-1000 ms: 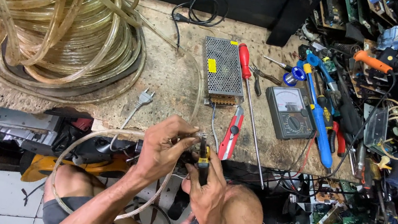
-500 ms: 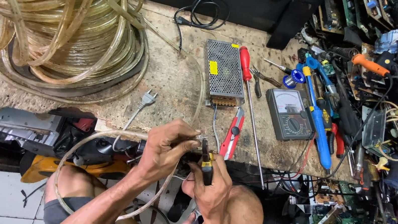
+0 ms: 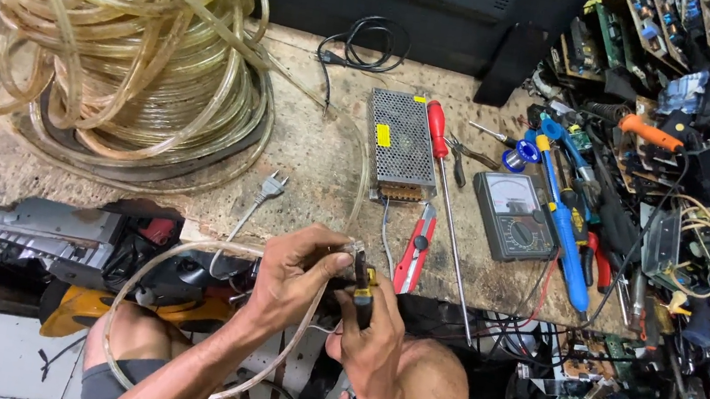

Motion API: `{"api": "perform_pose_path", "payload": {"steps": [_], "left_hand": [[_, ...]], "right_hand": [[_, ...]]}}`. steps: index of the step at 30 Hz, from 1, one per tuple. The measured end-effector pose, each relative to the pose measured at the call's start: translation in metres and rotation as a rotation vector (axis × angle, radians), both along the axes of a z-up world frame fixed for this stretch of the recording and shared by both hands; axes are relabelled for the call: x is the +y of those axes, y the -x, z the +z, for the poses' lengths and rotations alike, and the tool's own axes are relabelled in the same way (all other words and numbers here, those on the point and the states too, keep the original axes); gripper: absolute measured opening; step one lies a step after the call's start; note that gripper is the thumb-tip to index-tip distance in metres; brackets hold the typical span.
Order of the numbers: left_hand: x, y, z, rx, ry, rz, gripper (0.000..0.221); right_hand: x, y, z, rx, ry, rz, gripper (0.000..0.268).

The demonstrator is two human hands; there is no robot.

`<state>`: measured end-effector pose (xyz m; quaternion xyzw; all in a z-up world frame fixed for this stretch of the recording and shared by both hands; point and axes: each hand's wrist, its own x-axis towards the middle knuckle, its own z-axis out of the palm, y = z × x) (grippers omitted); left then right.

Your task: Preparing an LED strip by stripping wires and connecting them to a power supply unit on a workbench.

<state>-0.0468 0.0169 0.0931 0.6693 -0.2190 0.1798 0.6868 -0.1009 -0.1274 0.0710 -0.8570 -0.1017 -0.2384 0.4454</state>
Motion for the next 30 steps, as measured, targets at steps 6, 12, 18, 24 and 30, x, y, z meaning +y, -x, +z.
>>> {"api": "perform_pose_path", "payload": {"steps": [6, 12, 18, 24, 30], "left_hand": [[0.0, -0.002, -0.003, -0.055, -0.05, -0.002, 0.021], [-0.003, -0.003, -0.014, -0.091, -0.072, -0.028, 0.023], [-0.008, -0.004, -0.018, -0.203, -0.158, 0.037, 0.025], [-0.007, -0.003, -0.014, -0.222, -0.199, 0.046, 0.027], [-0.006, 0.0, -0.016, -0.221, -0.196, 0.076, 0.029]], "right_hand": [[-0.005, 0.003, 0.004, 0.122, -0.01, 0.036, 0.049], [-0.009, -0.001, -0.009, 0.122, 0.011, 0.018, 0.048], [-0.011, -0.001, -0.003, 0.08, 0.07, 0.056, 0.047], [-0.014, 0.0, 0.0, 0.012, 0.153, 0.041, 0.042], [-0.015, -0.005, -0.01, -0.066, 0.205, 0.01, 0.038]]}}
